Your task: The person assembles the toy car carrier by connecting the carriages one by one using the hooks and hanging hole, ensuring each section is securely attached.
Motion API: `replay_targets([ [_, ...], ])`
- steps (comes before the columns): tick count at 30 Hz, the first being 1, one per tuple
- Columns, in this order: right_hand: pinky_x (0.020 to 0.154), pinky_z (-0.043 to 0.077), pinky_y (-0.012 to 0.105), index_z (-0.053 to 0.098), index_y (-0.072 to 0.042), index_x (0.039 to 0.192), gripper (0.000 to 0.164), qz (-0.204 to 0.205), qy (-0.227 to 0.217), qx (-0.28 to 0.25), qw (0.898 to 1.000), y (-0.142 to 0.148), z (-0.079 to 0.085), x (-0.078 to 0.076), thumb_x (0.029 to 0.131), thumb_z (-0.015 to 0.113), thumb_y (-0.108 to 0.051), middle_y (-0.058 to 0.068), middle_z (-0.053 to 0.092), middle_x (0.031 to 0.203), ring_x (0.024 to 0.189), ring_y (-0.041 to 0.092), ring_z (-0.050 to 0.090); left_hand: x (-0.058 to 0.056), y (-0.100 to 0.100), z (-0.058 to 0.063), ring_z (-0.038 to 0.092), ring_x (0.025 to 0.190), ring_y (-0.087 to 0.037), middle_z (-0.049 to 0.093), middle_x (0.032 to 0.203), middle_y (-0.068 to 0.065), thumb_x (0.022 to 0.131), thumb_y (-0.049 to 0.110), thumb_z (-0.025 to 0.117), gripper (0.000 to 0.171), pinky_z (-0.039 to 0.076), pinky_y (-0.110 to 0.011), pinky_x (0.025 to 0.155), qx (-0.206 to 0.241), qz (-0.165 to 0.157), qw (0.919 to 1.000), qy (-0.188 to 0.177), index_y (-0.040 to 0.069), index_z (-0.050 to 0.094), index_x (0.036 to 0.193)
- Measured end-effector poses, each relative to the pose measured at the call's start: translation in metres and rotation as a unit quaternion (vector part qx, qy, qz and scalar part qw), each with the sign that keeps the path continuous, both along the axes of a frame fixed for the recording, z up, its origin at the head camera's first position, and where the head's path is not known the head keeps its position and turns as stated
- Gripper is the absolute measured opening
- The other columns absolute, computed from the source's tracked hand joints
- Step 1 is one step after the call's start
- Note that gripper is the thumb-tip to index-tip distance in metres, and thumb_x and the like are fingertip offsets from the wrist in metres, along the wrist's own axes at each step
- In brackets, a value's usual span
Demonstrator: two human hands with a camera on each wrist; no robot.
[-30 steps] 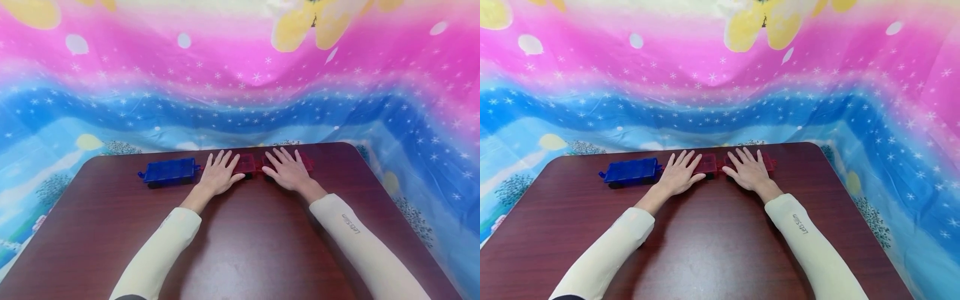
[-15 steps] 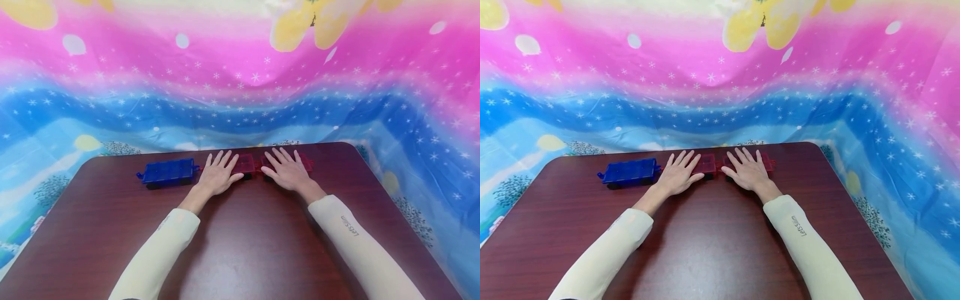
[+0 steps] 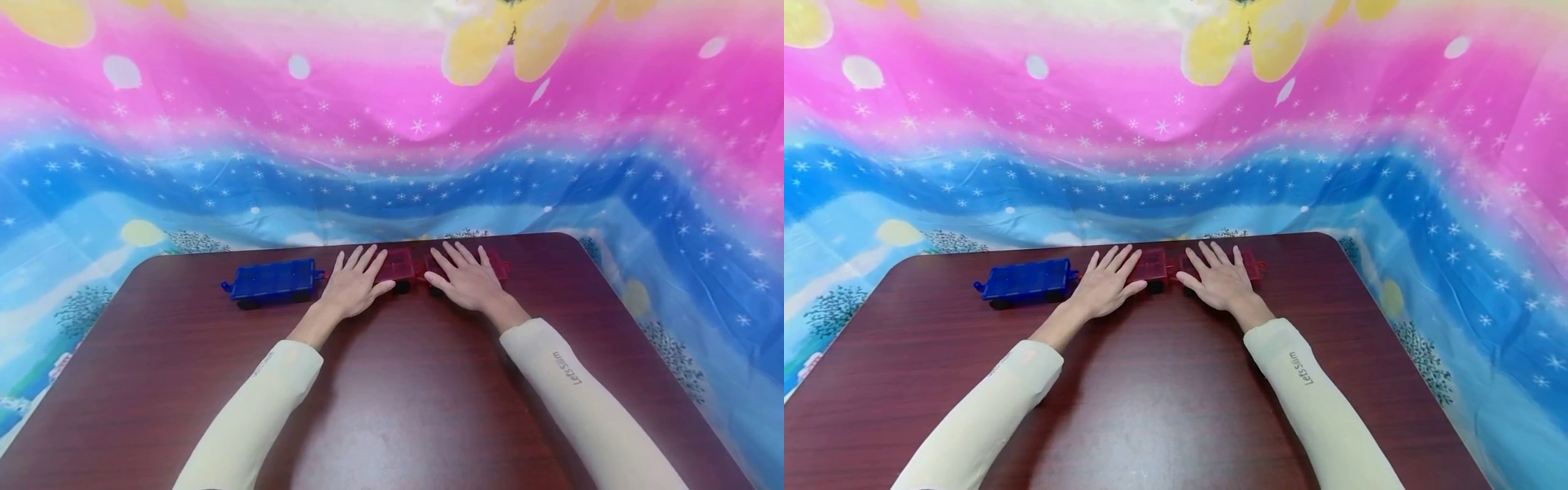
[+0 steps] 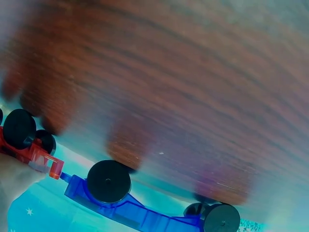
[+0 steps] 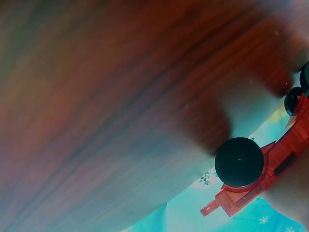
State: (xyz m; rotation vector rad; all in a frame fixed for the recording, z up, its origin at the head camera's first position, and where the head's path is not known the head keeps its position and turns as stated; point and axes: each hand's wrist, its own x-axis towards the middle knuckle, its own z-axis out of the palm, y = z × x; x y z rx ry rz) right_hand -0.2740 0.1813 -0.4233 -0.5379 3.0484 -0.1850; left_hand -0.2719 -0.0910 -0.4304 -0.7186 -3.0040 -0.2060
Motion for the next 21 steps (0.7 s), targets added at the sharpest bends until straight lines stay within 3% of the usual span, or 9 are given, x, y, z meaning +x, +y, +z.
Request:
replay_targets([
  [21, 0.118, -0.001, 0.065, 0.015, -0.024, 0.165, 0.081, -0.004, -0.002, 0.016, 1.0, 0.0027, 0.0003, -0.0033, 0.1, 0.019, -0.073, 0.01, 0.013, 0.17, 0.155, 0.035, 0.008, -0.0005, -0.0039, 0.0019, 0.016, 0.154, -0.036, 0.021, 0.168, -0.01, 0.104, 0.061, 0.036, 0.075, 0.004, -0.059, 0.121, 0.003, -0.017, 0.9999, -0.004, 0.019, 0.02, 0.164],
])
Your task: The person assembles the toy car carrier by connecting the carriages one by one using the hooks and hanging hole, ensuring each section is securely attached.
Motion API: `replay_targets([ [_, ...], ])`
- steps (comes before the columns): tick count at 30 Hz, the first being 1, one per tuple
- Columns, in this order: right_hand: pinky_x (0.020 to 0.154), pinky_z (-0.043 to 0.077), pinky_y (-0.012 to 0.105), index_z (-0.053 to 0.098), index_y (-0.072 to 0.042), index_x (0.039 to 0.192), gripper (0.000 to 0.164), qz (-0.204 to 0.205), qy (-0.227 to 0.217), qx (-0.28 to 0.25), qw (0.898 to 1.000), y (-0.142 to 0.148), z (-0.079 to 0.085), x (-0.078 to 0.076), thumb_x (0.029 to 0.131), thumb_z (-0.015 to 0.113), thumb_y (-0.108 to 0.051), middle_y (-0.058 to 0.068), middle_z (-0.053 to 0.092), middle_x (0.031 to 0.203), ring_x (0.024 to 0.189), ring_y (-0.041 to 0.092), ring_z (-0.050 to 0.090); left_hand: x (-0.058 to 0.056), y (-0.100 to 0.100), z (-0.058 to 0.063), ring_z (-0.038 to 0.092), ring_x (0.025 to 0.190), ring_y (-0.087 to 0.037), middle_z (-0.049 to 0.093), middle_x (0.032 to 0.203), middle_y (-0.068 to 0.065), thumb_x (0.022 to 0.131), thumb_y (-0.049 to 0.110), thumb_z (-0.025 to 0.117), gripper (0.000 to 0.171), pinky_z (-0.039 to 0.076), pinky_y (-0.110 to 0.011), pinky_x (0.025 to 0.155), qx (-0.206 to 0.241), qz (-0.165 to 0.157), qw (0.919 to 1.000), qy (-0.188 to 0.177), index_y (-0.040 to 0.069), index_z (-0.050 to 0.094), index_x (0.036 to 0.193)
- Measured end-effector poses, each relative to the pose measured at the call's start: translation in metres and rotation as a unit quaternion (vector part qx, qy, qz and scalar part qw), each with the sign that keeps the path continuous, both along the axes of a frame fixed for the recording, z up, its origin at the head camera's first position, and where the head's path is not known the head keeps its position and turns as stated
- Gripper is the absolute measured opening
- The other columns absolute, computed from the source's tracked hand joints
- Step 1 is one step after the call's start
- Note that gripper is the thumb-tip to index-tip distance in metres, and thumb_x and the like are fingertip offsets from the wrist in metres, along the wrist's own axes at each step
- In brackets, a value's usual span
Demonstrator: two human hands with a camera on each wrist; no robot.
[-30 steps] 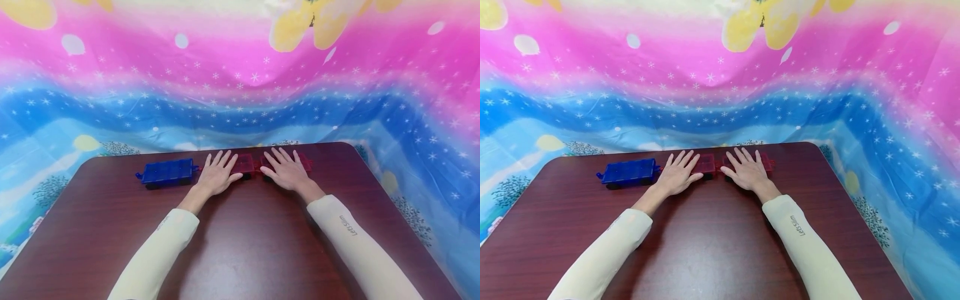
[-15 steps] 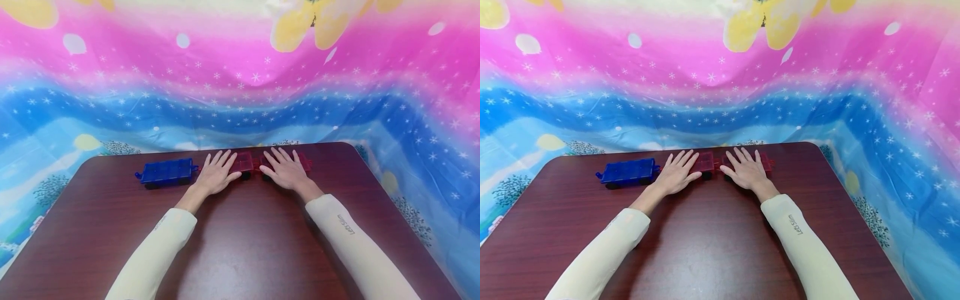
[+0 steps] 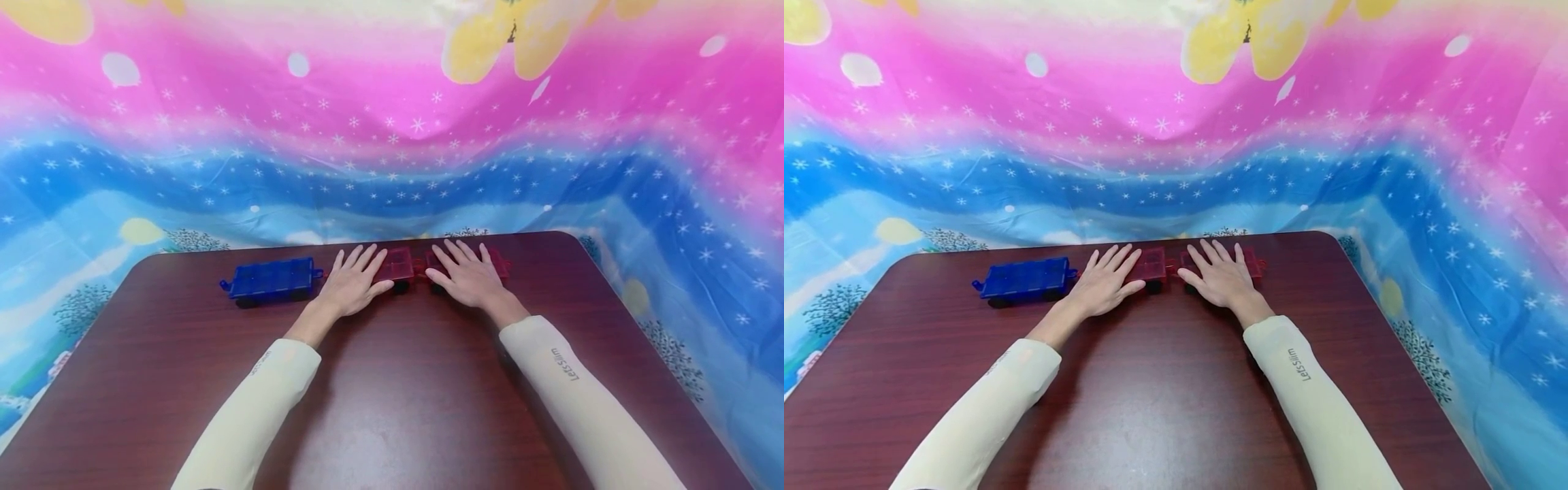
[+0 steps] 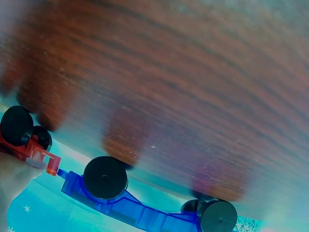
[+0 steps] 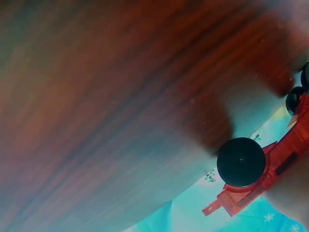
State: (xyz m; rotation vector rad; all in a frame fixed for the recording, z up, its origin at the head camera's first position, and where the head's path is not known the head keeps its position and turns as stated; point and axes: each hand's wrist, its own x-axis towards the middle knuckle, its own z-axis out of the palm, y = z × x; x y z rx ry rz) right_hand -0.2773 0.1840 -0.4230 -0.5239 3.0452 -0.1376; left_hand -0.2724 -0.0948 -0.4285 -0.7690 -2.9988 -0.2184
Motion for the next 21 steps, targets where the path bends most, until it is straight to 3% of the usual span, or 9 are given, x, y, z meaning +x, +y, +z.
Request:
replay_targets([
  [5, 0.118, -0.005, 0.064, 0.014, -0.024, 0.165, 0.082, -0.001, -0.008, -0.001, 1.0, 0.0001, -0.001, -0.0011, 0.099, 0.019, -0.074, 0.009, 0.011, 0.17, 0.155, 0.035, 0.006, 0.0005, -0.0007, 0.001, 0.015, 0.154, -0.035, 0.019, 0.169, -0.009, 0.104, 0.061, 0.035, 0.075, 0.0, -0.058, 0.122, 0.001, 0.0, 1.0, -0.007, 0.02, 0.019, 0.164],
  [12, 0.118, -0.002, 0.065, 0.014, -0.024, 0.165, 0.082, -0.002, -0.001, 0.006, 1.0, 0.0014, 0.0003, -0.0012, 0.099, 0.019, -0.074, 0.01, 0.013, 0.17, 0.155, 0.035, 0.008, 0.0002, -0.0008, 0.0021, 0.016, 0.154, -0.035, 0.019, 0.168, -0.009, 0.105, 0.061, 0.035, 0.074, 0.005, -0.059, 0.121, -0.003, -0.005, 1.0, -0.001, 0.019, 0.021, 0.164],
  [21, 0.118, -0.002, 0.065, 0.016, -0.024, 0.165, 0.082, -0.001, -0.004, 0.002, 1.0, 0.0026, -0.0002, -0.0009, 0.099, 0.02, -0.073, 0.01, 0.012, 0.17, 0.155, 0.035, 0.008, 0.0003, -0.0006, 0.0017, 0.014, 0.154, -0.034, 0.017, 0.169, -0.008, 0.104, 0.062, 0.035, 0.075, 0.002, -0.058, 0.122, -0.02, -0.011, 0.9997, -0.007, 0.02, 0.019, 0.164],
])
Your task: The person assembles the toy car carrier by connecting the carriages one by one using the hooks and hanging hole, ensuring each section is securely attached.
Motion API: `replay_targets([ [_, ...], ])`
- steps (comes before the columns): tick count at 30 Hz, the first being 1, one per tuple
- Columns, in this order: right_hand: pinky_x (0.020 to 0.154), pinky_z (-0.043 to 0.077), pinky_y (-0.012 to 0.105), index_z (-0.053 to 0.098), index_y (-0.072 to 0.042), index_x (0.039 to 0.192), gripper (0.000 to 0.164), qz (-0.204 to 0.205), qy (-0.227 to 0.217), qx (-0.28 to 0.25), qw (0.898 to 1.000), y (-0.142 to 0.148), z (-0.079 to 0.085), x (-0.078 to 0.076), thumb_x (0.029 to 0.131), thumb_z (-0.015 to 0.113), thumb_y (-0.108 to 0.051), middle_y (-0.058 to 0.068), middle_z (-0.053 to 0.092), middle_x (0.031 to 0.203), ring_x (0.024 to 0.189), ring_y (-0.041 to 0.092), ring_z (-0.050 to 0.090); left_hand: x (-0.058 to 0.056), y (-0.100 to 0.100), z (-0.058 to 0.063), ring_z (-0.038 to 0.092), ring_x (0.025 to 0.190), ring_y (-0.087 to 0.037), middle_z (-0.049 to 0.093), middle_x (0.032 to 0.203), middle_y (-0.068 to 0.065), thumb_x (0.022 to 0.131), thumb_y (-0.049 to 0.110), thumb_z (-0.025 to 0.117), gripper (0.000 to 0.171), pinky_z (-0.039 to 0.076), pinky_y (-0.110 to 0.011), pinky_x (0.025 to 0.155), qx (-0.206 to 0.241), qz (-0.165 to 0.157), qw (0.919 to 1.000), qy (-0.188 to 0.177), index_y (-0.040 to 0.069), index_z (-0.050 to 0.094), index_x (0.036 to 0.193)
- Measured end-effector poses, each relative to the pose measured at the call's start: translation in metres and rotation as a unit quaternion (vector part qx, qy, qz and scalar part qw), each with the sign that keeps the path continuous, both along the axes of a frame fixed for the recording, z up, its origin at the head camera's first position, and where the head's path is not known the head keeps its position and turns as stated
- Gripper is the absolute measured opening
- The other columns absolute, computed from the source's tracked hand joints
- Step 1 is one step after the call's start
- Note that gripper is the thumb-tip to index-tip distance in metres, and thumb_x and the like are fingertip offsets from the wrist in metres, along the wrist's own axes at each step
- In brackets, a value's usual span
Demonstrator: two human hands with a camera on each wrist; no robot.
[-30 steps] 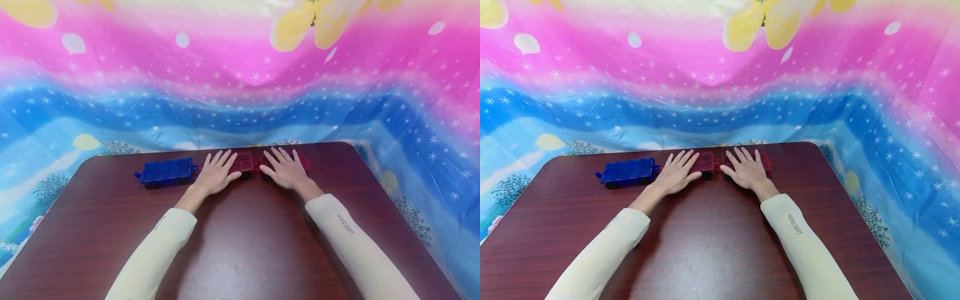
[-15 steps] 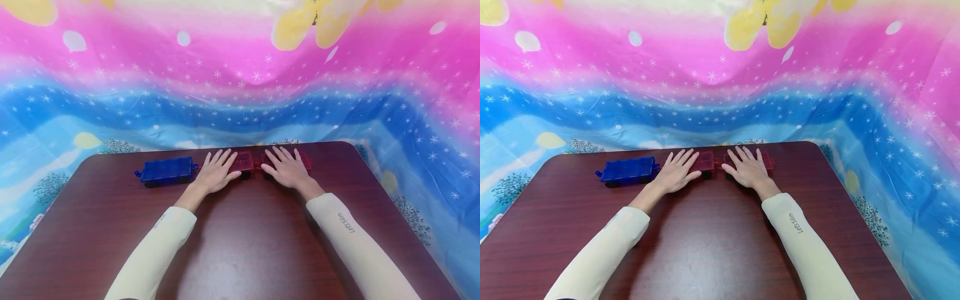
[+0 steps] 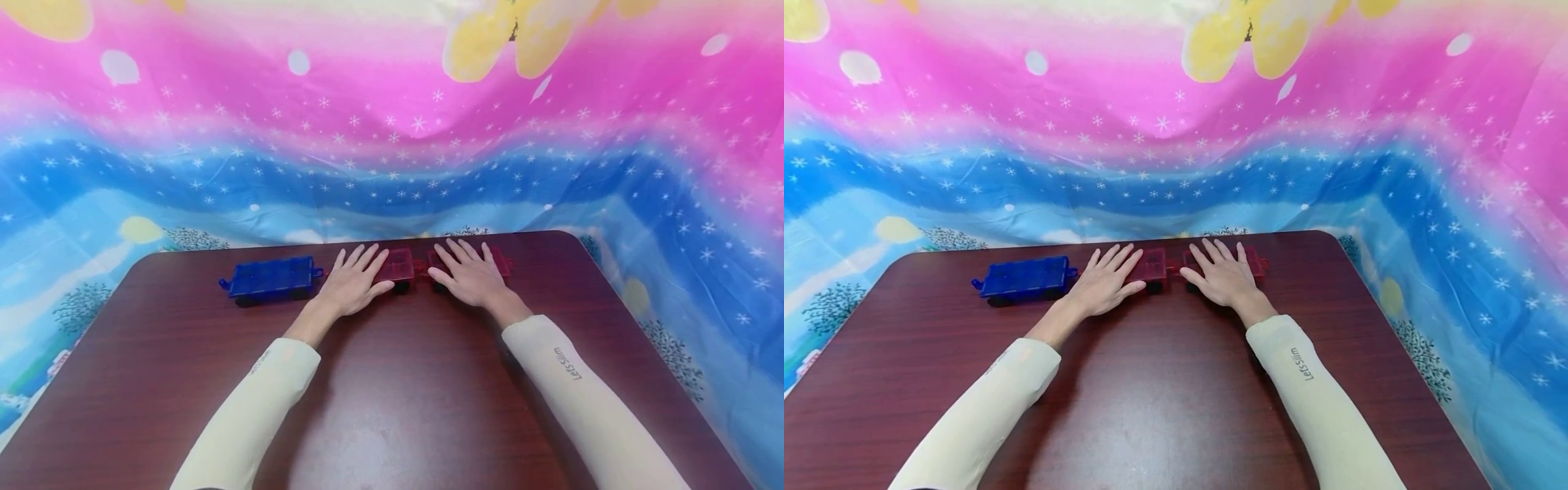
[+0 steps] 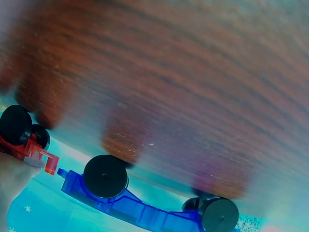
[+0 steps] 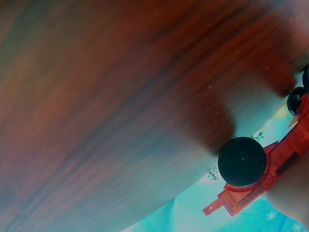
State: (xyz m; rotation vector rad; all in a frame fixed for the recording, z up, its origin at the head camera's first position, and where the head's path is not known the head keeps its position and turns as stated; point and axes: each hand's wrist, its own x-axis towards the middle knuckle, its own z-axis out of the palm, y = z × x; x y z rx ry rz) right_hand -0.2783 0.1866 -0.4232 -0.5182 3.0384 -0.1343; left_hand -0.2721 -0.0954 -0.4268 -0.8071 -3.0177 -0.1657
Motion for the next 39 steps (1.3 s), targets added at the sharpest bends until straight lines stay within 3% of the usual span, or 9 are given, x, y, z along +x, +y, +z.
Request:
replay_targets([
  [7, 0.118, -0.004, 0.064, 0.016, -0.024, 0.165, 0.083, 0.005, 0.006, -0.007, 1.0, 0.0018, 0.0009, -0.0019, 0.099, 0.017, -0.075, 0.01, 0.014, 0.169, 0.155, 0.035, 0.008, -0.0001, 0.0015, 0.0031, 0.016, 0.154, -0.035, 0.019, 0.168, -0.008, 0.104, 0.062, 0.035, 0.074, 0.007, -0.06, 0.121, -0.023, -0.008, 0.9996, 0.014, 0.02, 0.022, 0.164],
  [24, 0.118, -0.004, 0.065, 0.019, -0.022, 0.164, 0.081, 0.01, 0.009, -0.018, 1.0, 0.0038, 0.0048, 0.0036, 0.101, 0.021, -0.072, 0.011, 0.013, 0.169, 0.155, 0.036, 0.005, 0.0023, 0.0029, 0.0057, 0.016, 0.154, -0.034, 0.02, 0.168, -0.009, 0.102, 0.066, 0.036, 0.077, 0.009, -0.059, 0.121, -0.025, -0.009, 0.9994, 0.022, 0.022, 0.023, 0.164],
  [34, 0.118, -0.006, 0.064, 0.022, -0.023, 0.164, 0.079, 0.008, 0.015, -0.035, 0.999, -0.0028, 0.0061, 0.0061, 0.101, 0.026, -0.071, 0.011, 0.016, 0.169, 0.155, 0.034, 0.005, 0.0039, 0.003, 0.0076, 0.007, 0.155, -0.033, 0.015, 0.169, -0.01, 0.1, 0.069, 0.036, 0.08, 0.002, -0.056, 0.122, 0.0, 0.018, 0.9998, -0.012, 0.024, 0.022, 0.164],
  [39, 0.118, -0.005, 0.065, 0.022, -0.023, 0.164, 0.081, 0.01, 0.023, -0.046, 0.999, -0.0047, 0.0077, 0.0046, 0.1, 0.022, -0.073, 0.011, 0.017, 0.169, 0.155, 0.033, 0.005, 0.0054, 0.0022, 0.0102, 0.006, 0.155, -0.033, 0.019, 0.168, -0.01, 0.1, 0.07, 0.034, 0.078, 0.002, -0.057, 0.122, 0.013, 0.035, 0.9993, -0.004, 0.025, 0.024, 0.164],
])
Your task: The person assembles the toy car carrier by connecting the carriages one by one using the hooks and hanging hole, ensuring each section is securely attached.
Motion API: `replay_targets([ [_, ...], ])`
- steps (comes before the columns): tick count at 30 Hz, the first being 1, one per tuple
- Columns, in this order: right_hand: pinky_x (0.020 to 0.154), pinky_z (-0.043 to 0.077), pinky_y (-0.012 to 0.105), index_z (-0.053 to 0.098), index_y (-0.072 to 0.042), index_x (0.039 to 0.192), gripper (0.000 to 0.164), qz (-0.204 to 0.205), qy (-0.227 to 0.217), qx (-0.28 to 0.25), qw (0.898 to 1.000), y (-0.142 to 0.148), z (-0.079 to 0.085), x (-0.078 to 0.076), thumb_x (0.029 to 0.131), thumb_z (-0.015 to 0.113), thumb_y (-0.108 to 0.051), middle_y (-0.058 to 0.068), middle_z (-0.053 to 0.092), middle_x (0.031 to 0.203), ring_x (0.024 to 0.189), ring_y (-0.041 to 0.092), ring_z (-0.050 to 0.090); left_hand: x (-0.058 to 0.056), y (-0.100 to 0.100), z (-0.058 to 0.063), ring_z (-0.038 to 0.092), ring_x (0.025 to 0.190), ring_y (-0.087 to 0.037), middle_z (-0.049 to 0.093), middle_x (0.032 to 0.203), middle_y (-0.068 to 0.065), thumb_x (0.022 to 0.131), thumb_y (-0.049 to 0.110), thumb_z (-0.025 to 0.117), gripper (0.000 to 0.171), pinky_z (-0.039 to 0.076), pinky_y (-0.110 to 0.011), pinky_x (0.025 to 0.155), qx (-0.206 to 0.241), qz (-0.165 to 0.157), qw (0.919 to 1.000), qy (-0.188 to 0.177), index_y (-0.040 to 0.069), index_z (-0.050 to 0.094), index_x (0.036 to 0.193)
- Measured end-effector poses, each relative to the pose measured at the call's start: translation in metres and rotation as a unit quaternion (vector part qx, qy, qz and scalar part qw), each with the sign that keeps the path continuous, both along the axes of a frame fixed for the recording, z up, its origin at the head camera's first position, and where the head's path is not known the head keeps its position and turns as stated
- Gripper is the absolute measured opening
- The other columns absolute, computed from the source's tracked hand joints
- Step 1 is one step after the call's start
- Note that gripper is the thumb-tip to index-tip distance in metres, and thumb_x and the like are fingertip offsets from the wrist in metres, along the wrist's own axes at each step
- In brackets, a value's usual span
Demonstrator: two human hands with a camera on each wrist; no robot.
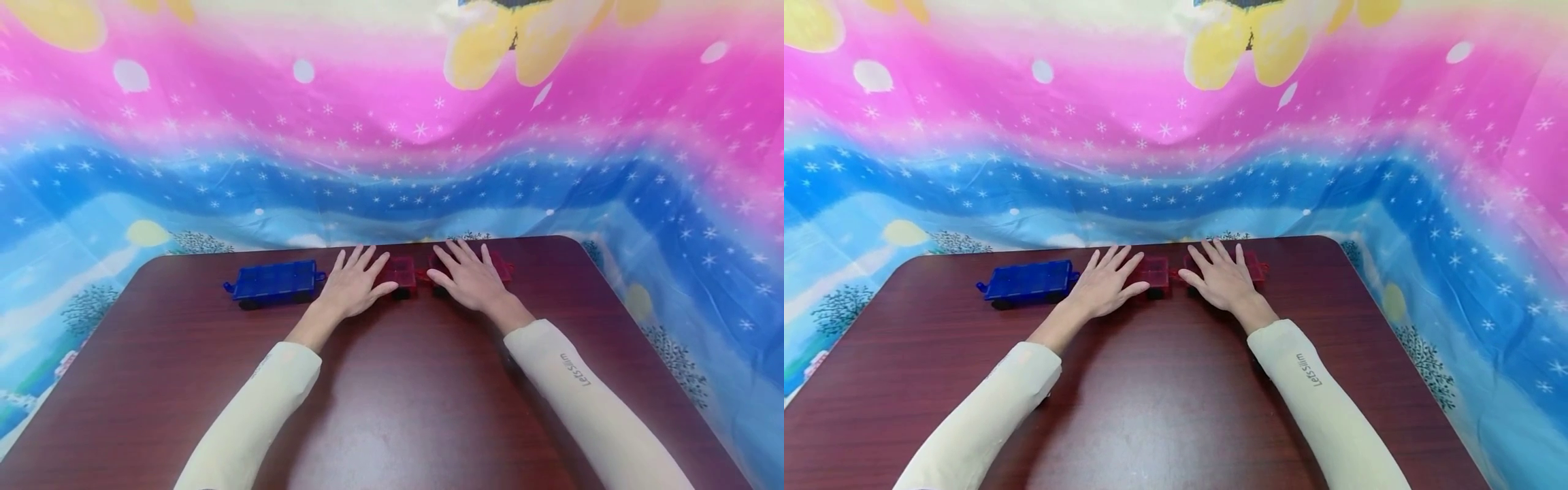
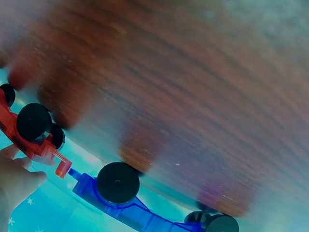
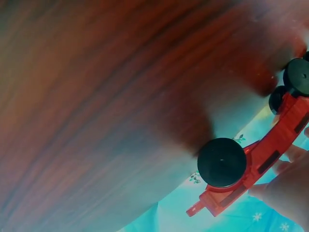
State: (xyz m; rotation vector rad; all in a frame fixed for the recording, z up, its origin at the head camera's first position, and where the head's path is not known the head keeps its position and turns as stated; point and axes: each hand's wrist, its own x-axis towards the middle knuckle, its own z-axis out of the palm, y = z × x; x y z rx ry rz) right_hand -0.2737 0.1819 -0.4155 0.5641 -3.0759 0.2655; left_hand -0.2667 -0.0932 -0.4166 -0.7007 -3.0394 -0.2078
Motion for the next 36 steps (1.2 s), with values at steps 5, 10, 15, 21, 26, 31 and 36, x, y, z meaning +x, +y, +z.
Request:
replay_targets([
  [5, 0.118, -0.001, 0.066, 0.023, -0.024, 0.164, 0.081, 0.001, 0.006, -0.006, 1.0, -0.001, 0.001, 0.001, 0.1, 0.02, -0.074, 0.01, 0.019, 0.168, 0.155, 0.032, 0.006, 0.001, -0.005, 0.001, 0.006, 0.155, -0.033, 0.023, 0.167, -0.011, 0.101, 0.069, 0.032, 0.077, 0.005, -0.059, 0.122, -0.006, 0.016, 0.9998, 0.013, 0.025, 0.026, 0.163],
  [10, 0.119, -0.003, 0.064, 0.024, -0.025, 0.164, 0.079, 0.0, 0.007, -0.012, 1.0, -0.004, 0.003, 0.002, 0.1, 0.022, -0.073, 0.01, 0.019, 0.168, 0.156, 0.03, 0.005, 0.004, -0.013, 0.004, 0.007, 0.155, -0.034, 0.023, 0.167, -0.012, 0.102, 0.068, 0.031, 0.076, 0.004, -0.059, 0.121, 0.004, 0.026, 0.9996, 0.013, 0.023, 0.028, 0.163],
  [15, 0.119, -0.002, 0.063, 0.027, -0.024, 0.163, 0.079, 0.007, 0.02, -0.019, 1.0, -0.008, 0.006, 0.002, 0.101, 0.022, -0.072, 0.011, 0.022, 0.167, 0.156, 0.031, 0.007, 0.007, -0.021, 0.007, 0.009, 0.155, -0.035, 0.023, 0.167, -0.013, 0.102, 0.067, 0.032, 0.075, 0.002, -0.059, 0.121, 0.009, 0.035, 0.9993, 0.007, 0.023, 0.026, 0.163],
  [21, 0.119, -0.003, 0.063, 0.028, -0.022, 0.163, 0.079, 0.013, 0.025, -0.027, 0.999, -0.015, 0.01, 0.003, 0.101, 0.023, -0.071, 0.013, 0.023, 0.167, 0.155, 0.033, 0.007, 0.009, -0.029, 0.009, 0.01, 0.155, -0.035, 0.023, 0.166, -0.013, 0.102, 0.067, 0.032, 0.076, 0.004, -0.061, 0.121, 0.012, 0.043, 0.999, 0.007, 0.022, 0.026, 0.163],
  [26, 0.119, -0.006, 0.062, 0.026, -0.022, 0.163, 0.079, 0.016, 0.017, -0.03, 0.999, -0.022, 0.012, 0.003, 0.101, 0.022, -0.071, 0.012, 0.021, 0.167, 0.156, 0.033, 0.005, 0.011, -0.035, 0.011, 0.011, 0.154, -0.035, 0.022, 0.167, -0.012, 0.102, 0.067, 0.033, 0.076, 0.002, -0.062, 0.12, 0.016, 0.054, 0.9984, 0.004, 0.022, 0.025, 0.163],
  [31, 0.12, -0.003, 0.061, 0.027, -0.024, 0.163, 0.076, 0.013, 0.026, -0.021, 0.999, -0.028, 0.015, 0.005, 0.102, 0.025, -0.07, 0.009, 0.022, 0.168, 0.156, 0.031, 0.007, 0.013, -0.042, 0.014, 0.009, 0.155, -0.036, 0.023, 0.167, -0.013, 0.102, 0.066, 0.034, 0.076, 0.002, -0.062, 0.12, 0.021, 0.062, 0.9978, 0.007, 0.021, 0.025, 0.163],
  [36, 0.12, -0.001, 0.061, 0.025, -0.025, 0.163, 0.076, 0.013, 0.02, -0.017, 1.0, -0.035, 0.016, 0.006, 0.102, 0.025, -0.069, 0.008, 0.02, 0.168, 0.156, 0.03, 0.005, 0.015, -0.05, 0.015, 0.008, 0.155, -0.036, 0.024, 0.166, -0.014, 0.102, 0.066, 0.036, 0.077, 0.003, -0.063, 0.12, 0.027, 0.07, 0.9971, 0.014, 0.02, 0.027, 0.163],
])
